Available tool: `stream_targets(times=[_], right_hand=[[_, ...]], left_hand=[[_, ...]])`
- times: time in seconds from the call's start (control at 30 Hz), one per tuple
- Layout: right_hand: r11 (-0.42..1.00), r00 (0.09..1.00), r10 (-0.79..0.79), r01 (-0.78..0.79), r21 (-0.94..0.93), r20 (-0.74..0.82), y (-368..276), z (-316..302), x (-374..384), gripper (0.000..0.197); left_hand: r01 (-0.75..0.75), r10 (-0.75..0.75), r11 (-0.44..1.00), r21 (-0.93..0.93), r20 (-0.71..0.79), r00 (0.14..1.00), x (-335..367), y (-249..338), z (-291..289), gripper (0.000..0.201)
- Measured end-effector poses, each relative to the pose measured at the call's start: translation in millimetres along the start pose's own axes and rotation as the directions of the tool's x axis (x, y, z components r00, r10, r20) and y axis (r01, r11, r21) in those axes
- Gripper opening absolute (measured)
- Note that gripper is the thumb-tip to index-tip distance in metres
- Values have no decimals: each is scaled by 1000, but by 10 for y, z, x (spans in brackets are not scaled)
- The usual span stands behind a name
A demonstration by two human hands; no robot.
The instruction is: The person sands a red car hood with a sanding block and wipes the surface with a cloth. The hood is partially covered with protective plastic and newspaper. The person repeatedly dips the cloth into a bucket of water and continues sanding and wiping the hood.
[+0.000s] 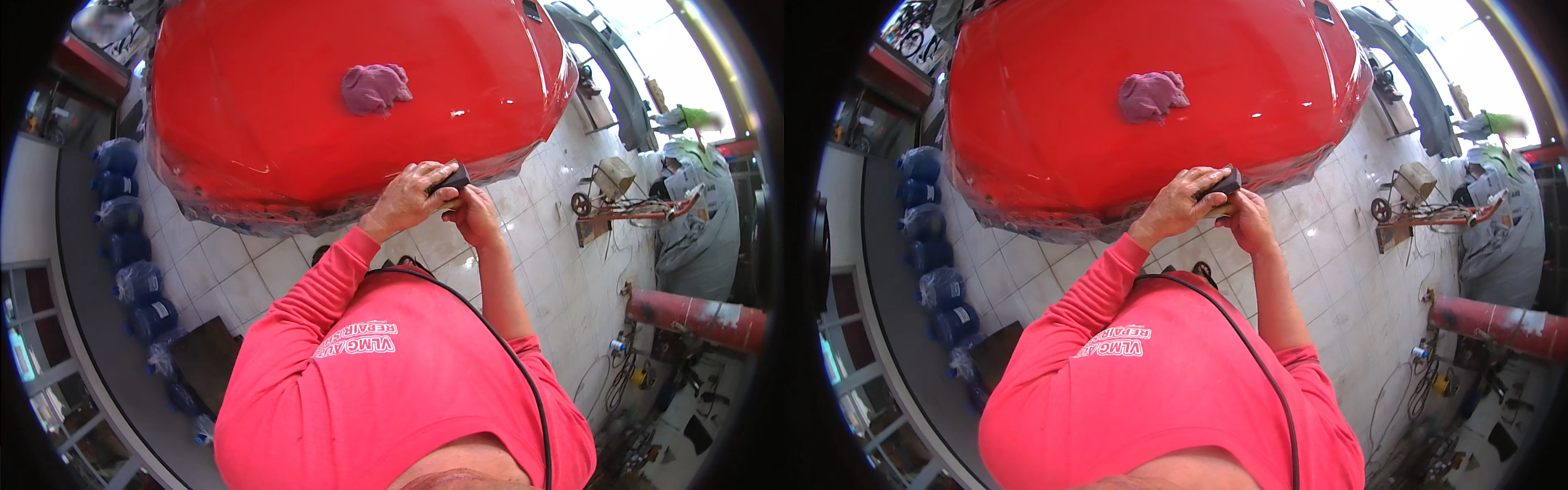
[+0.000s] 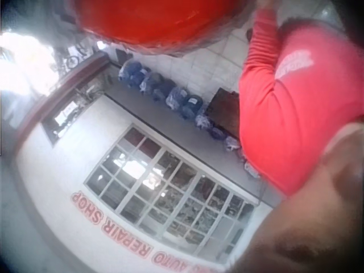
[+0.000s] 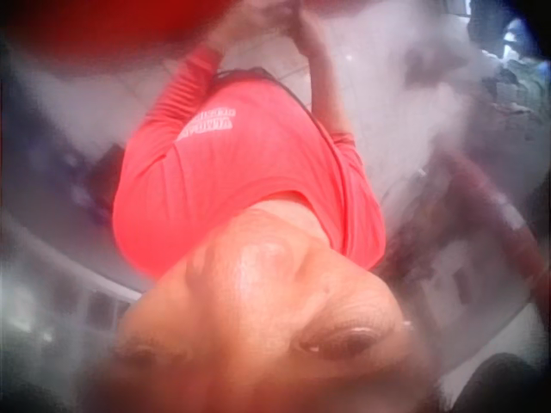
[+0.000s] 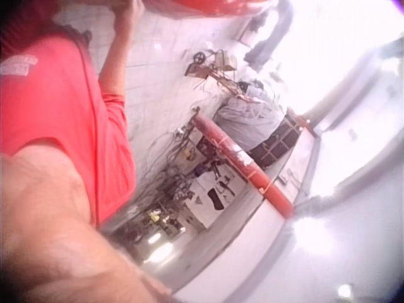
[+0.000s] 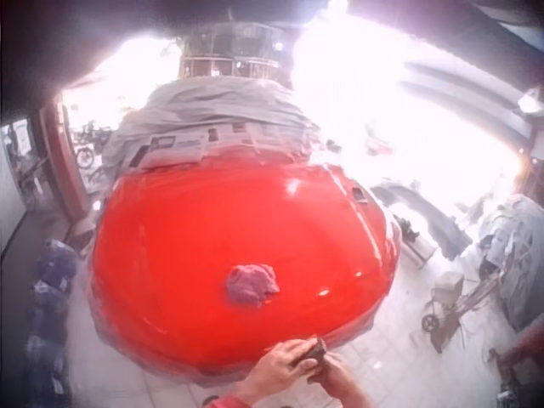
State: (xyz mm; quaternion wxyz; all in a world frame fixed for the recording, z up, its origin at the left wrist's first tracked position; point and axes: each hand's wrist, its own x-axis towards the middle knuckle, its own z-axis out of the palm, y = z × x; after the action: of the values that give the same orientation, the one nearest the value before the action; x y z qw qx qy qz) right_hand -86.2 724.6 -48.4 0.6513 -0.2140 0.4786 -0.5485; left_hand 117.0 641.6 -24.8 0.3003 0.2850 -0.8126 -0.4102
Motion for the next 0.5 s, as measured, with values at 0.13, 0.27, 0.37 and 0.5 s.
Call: stream_targets(times=[0.13,0.27,0.37,0.5], right_hand=[[991,993,45,-30,130,-110,179,700,-4,30],[987,998,45,-39,153,-34,485,1144,20,35],[982,980,52,-15,186,-191,632,1552,28,34],[949,993,68,-36,313,-93,504,2146,-152,36]], left_hand=[[-28,24,997,65,68,997,-310,-170,-459,72],[-16,24,997,-71,115,993,-602,-418,-1008,77],[49,-36,988,-144,93,995,-789,-631,-1269,80],[40,-25,954,-296,53,998,-945,-752,-1496,74]])
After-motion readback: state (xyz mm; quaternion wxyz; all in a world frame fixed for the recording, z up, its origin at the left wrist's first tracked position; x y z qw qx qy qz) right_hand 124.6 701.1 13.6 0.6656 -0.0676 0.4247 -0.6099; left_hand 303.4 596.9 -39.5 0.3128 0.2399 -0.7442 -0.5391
